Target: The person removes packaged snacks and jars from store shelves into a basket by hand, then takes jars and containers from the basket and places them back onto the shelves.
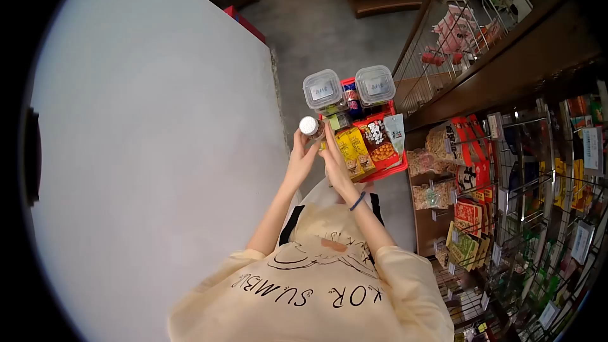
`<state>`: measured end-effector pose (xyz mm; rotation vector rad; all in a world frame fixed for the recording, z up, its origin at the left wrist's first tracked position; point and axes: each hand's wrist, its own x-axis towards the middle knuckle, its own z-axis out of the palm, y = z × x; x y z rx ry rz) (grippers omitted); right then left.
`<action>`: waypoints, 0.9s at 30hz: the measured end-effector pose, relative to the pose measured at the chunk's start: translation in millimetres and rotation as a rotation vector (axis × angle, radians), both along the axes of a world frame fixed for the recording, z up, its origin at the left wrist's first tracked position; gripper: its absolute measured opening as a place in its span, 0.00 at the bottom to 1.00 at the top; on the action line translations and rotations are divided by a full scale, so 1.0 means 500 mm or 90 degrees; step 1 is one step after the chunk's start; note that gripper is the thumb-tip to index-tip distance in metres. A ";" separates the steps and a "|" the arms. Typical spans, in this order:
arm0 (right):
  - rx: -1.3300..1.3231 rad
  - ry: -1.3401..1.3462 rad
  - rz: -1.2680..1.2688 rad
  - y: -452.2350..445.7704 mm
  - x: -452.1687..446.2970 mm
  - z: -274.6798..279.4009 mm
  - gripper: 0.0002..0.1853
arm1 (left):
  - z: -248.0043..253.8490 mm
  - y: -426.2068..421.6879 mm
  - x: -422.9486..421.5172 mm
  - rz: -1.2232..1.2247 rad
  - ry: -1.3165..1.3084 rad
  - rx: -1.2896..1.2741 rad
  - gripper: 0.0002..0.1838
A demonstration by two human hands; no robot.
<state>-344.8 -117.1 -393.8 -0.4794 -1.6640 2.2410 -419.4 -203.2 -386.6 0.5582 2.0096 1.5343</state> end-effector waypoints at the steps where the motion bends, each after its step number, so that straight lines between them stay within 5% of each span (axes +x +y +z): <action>1: -0.017 -0.020 -0.002 -0.001 -0.007 0.004 0.34 | -0.005 0.002 -0.007 0.000 0.004 -0.002 0.30; 27: 0.071 -0.158 -0.089 0.063 -0.265 -0.075 0.33 | -0.089 0.093 -0.260 -0.025 -0.024 -0.097 0.26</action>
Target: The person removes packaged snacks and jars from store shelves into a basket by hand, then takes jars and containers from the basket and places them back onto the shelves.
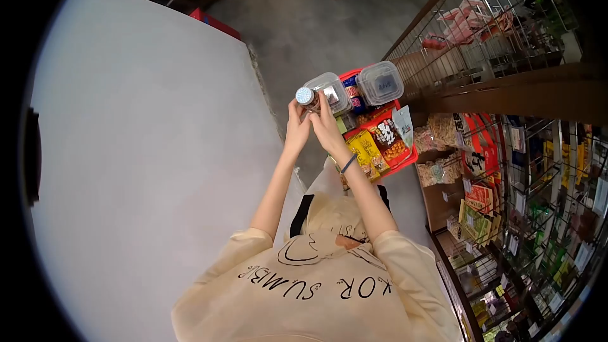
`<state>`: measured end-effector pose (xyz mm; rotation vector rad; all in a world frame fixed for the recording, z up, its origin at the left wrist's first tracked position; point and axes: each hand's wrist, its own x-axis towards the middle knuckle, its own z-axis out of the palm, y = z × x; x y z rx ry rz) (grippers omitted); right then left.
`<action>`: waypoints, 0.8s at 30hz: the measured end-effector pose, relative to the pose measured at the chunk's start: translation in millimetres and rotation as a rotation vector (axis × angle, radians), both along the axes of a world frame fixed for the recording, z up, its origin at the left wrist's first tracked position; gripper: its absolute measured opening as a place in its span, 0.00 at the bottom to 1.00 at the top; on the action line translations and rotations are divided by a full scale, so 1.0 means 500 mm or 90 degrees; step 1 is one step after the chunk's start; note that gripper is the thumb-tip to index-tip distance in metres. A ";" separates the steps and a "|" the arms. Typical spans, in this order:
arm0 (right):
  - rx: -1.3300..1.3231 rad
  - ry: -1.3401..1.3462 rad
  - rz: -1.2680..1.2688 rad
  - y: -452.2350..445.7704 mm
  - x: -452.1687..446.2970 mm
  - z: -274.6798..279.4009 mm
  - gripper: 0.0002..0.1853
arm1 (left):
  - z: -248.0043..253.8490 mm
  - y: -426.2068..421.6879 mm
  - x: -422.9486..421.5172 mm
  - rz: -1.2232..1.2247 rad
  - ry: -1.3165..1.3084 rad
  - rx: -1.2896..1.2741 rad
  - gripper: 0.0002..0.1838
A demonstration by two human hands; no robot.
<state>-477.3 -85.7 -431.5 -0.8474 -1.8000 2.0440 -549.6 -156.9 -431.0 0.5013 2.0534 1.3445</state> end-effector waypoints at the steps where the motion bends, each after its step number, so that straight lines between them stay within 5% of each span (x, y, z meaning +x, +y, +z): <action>1: -0.014 0.012 -0.009 0.004 -0.007 -0.011 0.33 | -0.008 0.004 -0.004 0.003 0.002 0.006 0.26; 24: 0.174 -0.005 -0.102 -0.021 -0.017 -0.070 0.38 | -0.061 0.012 -0.011 -0.052 -0.074 0.144 0.29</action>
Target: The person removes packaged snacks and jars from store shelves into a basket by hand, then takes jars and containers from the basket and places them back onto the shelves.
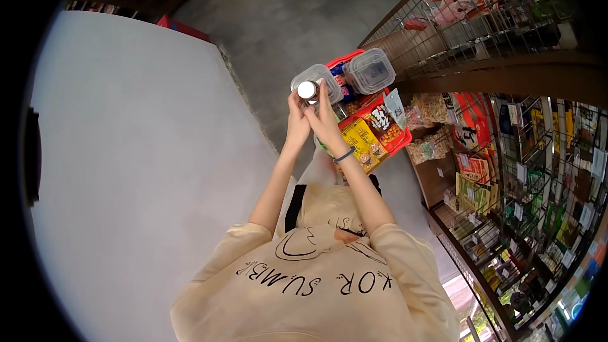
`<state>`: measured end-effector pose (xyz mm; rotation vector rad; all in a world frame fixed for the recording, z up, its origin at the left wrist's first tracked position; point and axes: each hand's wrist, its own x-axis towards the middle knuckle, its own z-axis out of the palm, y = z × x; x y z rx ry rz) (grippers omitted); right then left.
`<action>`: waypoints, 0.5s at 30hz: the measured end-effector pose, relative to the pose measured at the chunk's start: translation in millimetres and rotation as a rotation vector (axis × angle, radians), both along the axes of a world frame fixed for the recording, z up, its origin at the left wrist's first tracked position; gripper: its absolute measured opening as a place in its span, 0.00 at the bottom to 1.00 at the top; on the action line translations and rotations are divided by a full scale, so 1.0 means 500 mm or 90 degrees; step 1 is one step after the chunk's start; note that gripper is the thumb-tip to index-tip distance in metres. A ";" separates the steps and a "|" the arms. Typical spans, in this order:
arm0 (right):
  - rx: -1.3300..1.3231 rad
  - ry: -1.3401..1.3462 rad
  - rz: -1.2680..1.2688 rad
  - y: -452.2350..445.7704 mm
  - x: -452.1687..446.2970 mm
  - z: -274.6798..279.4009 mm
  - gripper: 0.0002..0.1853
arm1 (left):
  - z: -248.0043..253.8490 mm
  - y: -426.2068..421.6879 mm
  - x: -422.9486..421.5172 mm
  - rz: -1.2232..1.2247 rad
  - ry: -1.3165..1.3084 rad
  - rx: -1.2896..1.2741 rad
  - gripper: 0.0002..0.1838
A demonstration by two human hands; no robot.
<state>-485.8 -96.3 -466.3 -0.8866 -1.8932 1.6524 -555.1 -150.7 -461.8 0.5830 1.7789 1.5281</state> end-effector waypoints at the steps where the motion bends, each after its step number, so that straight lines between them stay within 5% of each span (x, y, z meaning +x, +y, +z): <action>1: -0.008 0.009 0.001 -0.001 -0.001 0.003 0.39 | 0.004 0.000 0.001 0.004 0.007 -0.013 0.29; 9: -0.019 0.011 -0.047 -0.012 0.004 0.014 0.37 | -0.032 -0.011 -0.010 -0.008 0.037 0.008 0.32; 13: 0.176 -0.025 -0.284 0.046 0.060 0.012 0.29 | -0.005 -0.021 -0.016 -0.007 0.062 -0.056 0.32; 15: 0.122 -0.040 -0.430 0.108 0.107 -0.022 0.27 | 0.015 -0.036 -0.016 -0.010 0.062 -0.096 0.33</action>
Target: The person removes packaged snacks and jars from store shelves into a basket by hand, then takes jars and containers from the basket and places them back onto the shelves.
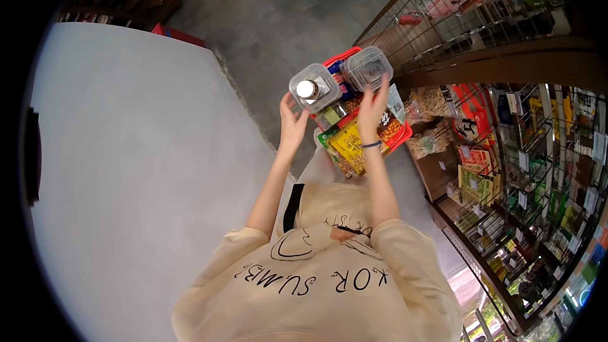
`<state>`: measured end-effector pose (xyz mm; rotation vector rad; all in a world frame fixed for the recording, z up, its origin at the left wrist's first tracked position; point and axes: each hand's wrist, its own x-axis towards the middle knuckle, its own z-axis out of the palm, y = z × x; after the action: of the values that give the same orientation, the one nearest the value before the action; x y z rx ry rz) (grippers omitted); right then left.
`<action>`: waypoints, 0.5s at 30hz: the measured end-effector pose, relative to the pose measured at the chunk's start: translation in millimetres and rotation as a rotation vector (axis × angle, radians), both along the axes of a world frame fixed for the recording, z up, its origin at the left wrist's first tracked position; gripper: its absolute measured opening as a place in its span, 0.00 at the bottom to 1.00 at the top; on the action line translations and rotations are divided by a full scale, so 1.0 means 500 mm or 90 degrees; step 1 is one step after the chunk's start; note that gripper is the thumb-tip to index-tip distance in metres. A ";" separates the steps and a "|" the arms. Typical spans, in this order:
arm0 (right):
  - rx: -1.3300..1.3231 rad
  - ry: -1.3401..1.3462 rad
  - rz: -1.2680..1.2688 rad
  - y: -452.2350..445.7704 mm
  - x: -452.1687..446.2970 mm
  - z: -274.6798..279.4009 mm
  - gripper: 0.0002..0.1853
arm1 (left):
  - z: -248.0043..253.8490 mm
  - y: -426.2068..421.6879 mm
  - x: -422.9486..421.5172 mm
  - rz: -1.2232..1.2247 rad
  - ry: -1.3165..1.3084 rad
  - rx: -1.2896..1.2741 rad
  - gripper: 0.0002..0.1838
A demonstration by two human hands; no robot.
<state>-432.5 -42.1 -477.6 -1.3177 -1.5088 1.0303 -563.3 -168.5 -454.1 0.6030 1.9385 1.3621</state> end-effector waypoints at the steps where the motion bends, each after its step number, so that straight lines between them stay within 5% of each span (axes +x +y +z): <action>1: 0.026 -0.046 -0.015 0.023 0.023 -0.010 0.26 | 0.004 -0.007 -0.002 -0.002 0.014 -0.022 0.33; 15: -0.062 -0.140 0.112 -0.019 0.078 -0.072 0.29 | -0.028 -0.073 0.000 -0.024 -0.020 -0.069 0.33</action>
<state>-393.4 -51.7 -513.3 -1.4226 -1.7845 1.1108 -563.5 -205.2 -467.9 0.5607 1.9525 1.2264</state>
